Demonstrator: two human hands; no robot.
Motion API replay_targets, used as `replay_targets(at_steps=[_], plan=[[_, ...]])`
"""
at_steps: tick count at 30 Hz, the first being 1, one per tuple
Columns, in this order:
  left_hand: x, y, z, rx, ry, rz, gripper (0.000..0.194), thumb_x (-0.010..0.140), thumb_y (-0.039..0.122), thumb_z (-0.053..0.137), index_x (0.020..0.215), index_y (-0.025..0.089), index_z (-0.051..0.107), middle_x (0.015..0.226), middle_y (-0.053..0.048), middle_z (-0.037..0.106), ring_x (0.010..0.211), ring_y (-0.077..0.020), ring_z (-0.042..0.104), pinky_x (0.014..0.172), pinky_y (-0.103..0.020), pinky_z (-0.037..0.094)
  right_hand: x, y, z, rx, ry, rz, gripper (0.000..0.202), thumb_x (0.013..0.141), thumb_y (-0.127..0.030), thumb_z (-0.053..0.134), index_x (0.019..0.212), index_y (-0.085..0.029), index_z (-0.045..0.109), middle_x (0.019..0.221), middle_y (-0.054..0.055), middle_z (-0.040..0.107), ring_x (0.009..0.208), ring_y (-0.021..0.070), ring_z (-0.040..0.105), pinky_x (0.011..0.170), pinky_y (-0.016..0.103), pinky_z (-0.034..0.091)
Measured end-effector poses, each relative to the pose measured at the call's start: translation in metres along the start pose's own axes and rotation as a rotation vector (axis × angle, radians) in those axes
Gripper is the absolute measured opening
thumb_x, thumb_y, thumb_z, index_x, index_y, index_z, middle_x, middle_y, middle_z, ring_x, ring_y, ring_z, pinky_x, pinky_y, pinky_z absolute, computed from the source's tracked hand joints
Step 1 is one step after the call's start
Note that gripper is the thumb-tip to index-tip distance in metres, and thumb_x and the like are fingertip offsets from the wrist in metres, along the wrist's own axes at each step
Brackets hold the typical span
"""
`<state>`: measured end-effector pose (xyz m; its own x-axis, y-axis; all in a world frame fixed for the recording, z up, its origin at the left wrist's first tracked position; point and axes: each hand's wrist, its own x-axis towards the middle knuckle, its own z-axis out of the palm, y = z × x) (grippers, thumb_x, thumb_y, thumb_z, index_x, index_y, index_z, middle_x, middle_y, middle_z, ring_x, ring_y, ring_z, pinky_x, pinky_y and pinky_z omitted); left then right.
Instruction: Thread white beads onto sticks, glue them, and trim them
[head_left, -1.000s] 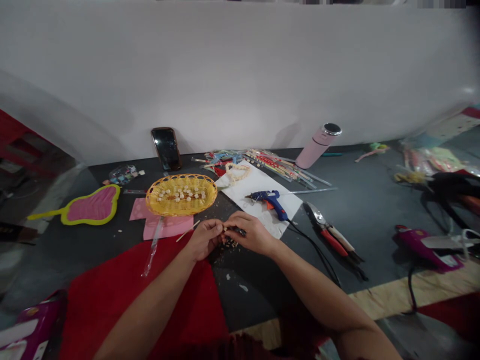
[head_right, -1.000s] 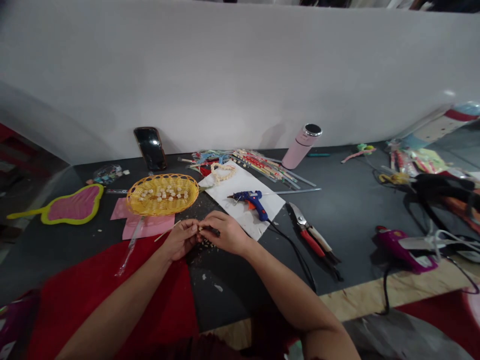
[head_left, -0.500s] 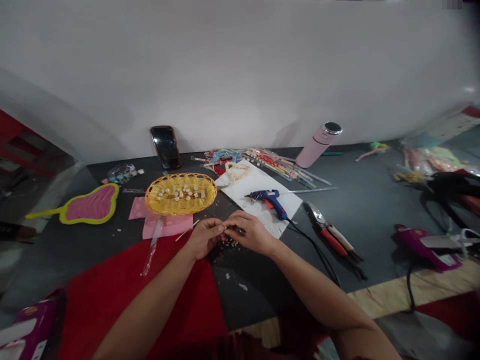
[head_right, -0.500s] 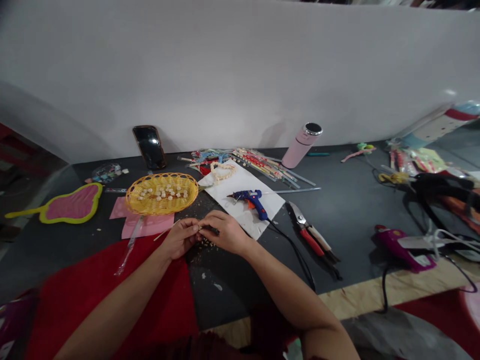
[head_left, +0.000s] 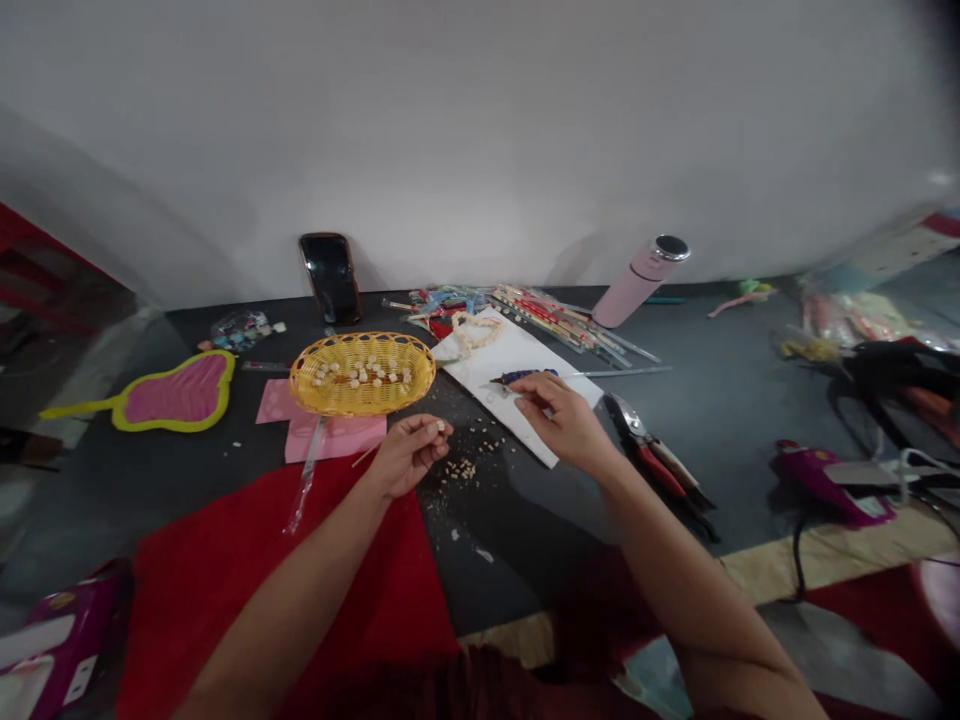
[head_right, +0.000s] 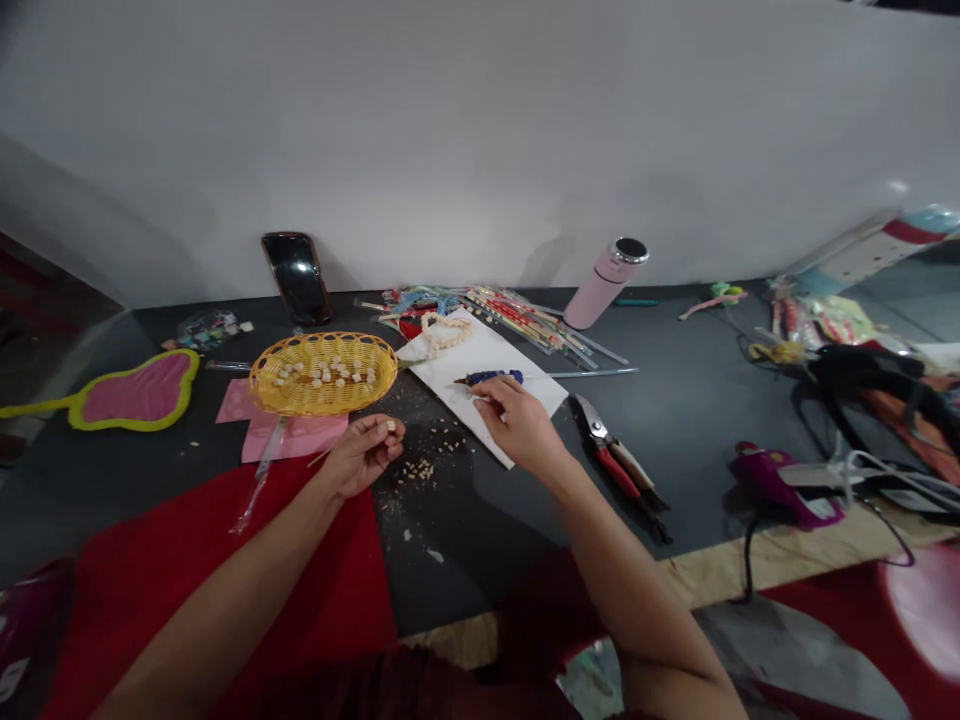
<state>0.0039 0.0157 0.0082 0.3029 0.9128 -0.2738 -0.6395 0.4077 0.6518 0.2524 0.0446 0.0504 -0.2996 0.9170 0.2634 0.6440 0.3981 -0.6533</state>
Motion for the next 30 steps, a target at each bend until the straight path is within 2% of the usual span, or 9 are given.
replay_targets(at_steps=[4, 7, 10, 16, 19, 22, 24, 28, 30], plan=[[0.001, -0.001, -0.001, -0.012, -0.012, -0.004, 0.014, 0.067, 0.020, 0.075, 0.072, 0.010, 0.066, 0.076, -0.005, 0.065, 0.055, -0.0046, 0.052, 0.055, -0.019, 0.046, -0.014, 0.023, -0.018, -0.317, -0.027, 0.153, 0.017, 0.086, -0.030, 0.049, 0.095, -0.020, 0.061, 0.090, 0.006, 0.064, 0.078, 0.0186, 0.059, 0.070, 0.029, 0.045], [0.002, -0.002, -0.001, -0.011, 0.000, 0.001, 0.014, 0.067, 0.020, 0.075, 0.072, 0.010, 0.066, 0.075, -0.005, 0.065, 0.056, -0.0049, 0.052, 0.055, -0.019, 0.046, -0.019, 0.034, -0.020, -0.456, -0.054, 0.292, 0.021, 0.083, -0.035, 0.052, 0.096, -0.019, 0.058, 0.090, 0.007, 0.064, 0.074, 0.0195, 0.060, 0.066, 0.030, 0.044], [0.001, -0.002, -0.001, -0.011, 0.010, 0.007, 0.013, 0.067, 0.019, 0.075, 0.071, 0.010, 0.066, 0.076, -0.005, 0.065, 0.056, -0.0049, 0.052, 0.055, -0.018, 0.046, -0.019, 0.040, -0.014, -0.484, -0.066, 0.369, 0.028, 0.083, -0.039, 0.052, 0.101, -0.018, 0.056, 0.093, 0.008, 0.064, 0.075, 0.0205, 0.061, 0.067, 0.030, 0.043], [0.001, -0.003, -0.001, -0.017, -0.012, 0.001, 0.015, 0.066, 0.019, 0.076, 0.072, 0.010, 0.066, 0.076, -0.005, 0.064, 0.057, -0.0049, 0.051, 0.055, -0.019, 0.045, -0.015, 0.054, -0.003, -0.437, -0.071, 0.405, 0.032, 0.081, -0.041, 0.054, 0.101, -0.017, 0.060, 0.094, 0.009, 0.064, 0.079, 0.0204, 0.060, 0.069, 0.029, 0.042], [0.000, -0.002, 0.001, -0.017, -0.013, -0.004, 0.015, 0.066, 0.019, 0.076, 0.072, 0.010, 0.066, 0.076, -0.005, 0.064, 0.057, -0.0050, 0.051, 0.055, -0.019, 0.045, -0.014, 0.055, -0.004, -0.386, -0.011, 0.437, 0.030, 0.077, -0.039, 0.056, 0.097, -0.018, 0.062, 0.090, 0.007, 0.064, 0.076, 0.0194, 0.058, 0.067, 0.029, 0.041], [0.000, -0.003, 0.001, -0.020, -0.015, -0.001, 0.014, 0.067, 0.019, 0.075, 0.073, 0.010, 0.066, 0.076, -0.005, 0.064, 0.057, -0.0051, 0.051, 0.056, -0.019, 0.046, -0.014, 0.050, -0.008, -0.227, 0.121, 0.474, 0.029, 0.074, -0.037, 0.057, 0.095, -0.018, 0.062, 0.081, 0.004, 0.063, 0.070, 0.0176, 0.056, 0.064, 0.029, 0.041], [0.000, -0.003, 0.000, -0.014, -0.016, -0.003, 0.014, 0.068, 0.019, 0.074, 0.073, 0.010, 0.066, 0.076, -0.005, 0.064, 0.057, -0.0050, 0.051, 0.056, -0.019, 0.046, -0.015, 0.044, -0.012, -0.006, 0.152, 0.502, 0.031, 0.074, -0.036, 0.057, 0.097, -0.017, 0.062, 0.073, 0.002, 0.061, 0.063, 0.0157, 0.054, 0.059, 0.027, 0.041], [0.000, -0.003, 0.000, -0.018, -0.021, -0.002, 0.012, 0.069, 0.018, 0.073, 0.074, 0.009, 0.066, 0.077, -0.005, 0.063, 0.058, -0.0046, 0.051, 0.056, -0.019, 0.045, -0.019, 0.035, -0.018, 0.540, -0.041, 0.607, 0.033, 0.070, -0.034, 0.060, 0.098, -0.016, 0.060, 0.063, -0.001, 0.056, 0.055, 0.0129, 0.052, 0.050, 0.024, 0.040], [0.000, -0.003, 0.000, -0.022, -0.025, 0.002, 0.011, 0.070, 0.017, 0.072, 0.074, 0.009, 0.066, 0.078, -0.005, 0.063, 0.058, -0.0046, 0.051, 0.056, -0.019, 0.045, -0.022, 0.031, -0.019, 0.757, -0.104, 0.672, 0.033, 0.067, -0.032, 0.064, 0.095, -0.016, 0.059, 0.064, -0.001, 0.057, 0.056, 0.0127, 0.055, 0.050, 0.023, 0.042]])
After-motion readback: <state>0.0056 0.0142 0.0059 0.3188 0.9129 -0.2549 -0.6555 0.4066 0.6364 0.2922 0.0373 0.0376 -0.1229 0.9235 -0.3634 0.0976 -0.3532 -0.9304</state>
